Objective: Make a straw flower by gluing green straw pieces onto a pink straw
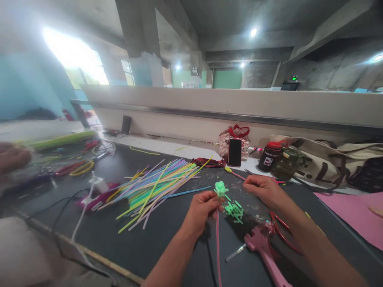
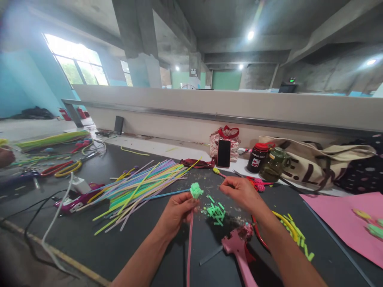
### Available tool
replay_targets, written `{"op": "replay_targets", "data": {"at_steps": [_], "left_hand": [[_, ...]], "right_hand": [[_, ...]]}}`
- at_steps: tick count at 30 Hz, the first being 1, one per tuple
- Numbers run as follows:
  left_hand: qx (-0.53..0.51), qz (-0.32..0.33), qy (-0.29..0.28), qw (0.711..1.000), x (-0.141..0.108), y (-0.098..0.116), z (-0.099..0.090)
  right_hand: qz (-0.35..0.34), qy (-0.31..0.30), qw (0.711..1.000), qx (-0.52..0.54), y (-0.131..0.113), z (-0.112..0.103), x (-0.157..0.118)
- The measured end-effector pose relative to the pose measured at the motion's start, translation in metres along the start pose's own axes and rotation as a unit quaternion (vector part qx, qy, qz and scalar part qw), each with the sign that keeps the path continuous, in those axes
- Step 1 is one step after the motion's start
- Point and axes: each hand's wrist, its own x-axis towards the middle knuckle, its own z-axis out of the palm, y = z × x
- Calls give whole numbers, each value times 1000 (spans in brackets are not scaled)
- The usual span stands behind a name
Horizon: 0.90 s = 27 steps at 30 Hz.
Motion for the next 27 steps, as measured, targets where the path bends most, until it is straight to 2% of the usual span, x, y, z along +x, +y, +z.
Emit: {"op": "replay_targets", "data": {"at_steps": [5, 10, 15, 19, 21, 24, 27], "left_hand": [[-48, -30, 12, 998, 0, 3, -1], [-63, -39, 5, 997, 0, 6, -1], [-75, -43, -4, 996, 1, 5, -2], [-99, -34, 1, 994, 4, 3, -6], [-123, -26, -3, 992, 5, 3, -9], [-173, -32, -11, 984, 6, 1, -12], [-215, -51, -27, 975, 5, 1, -12]], "right_hand": [[17, -39, 996, -75, 21, 9, -1], [-1, -88, 982, -166, 40, 23, 3], [9, -117, 965, -235, 41, 38, 15], [25, -120, 956, -267, 34, 30, 13], [32, -118, 953, -277, 27, 21, -5], [49, -114, 950, -288, 16, 15, -53], [113, -35, 937, -328, 24, 25, -107]]}}
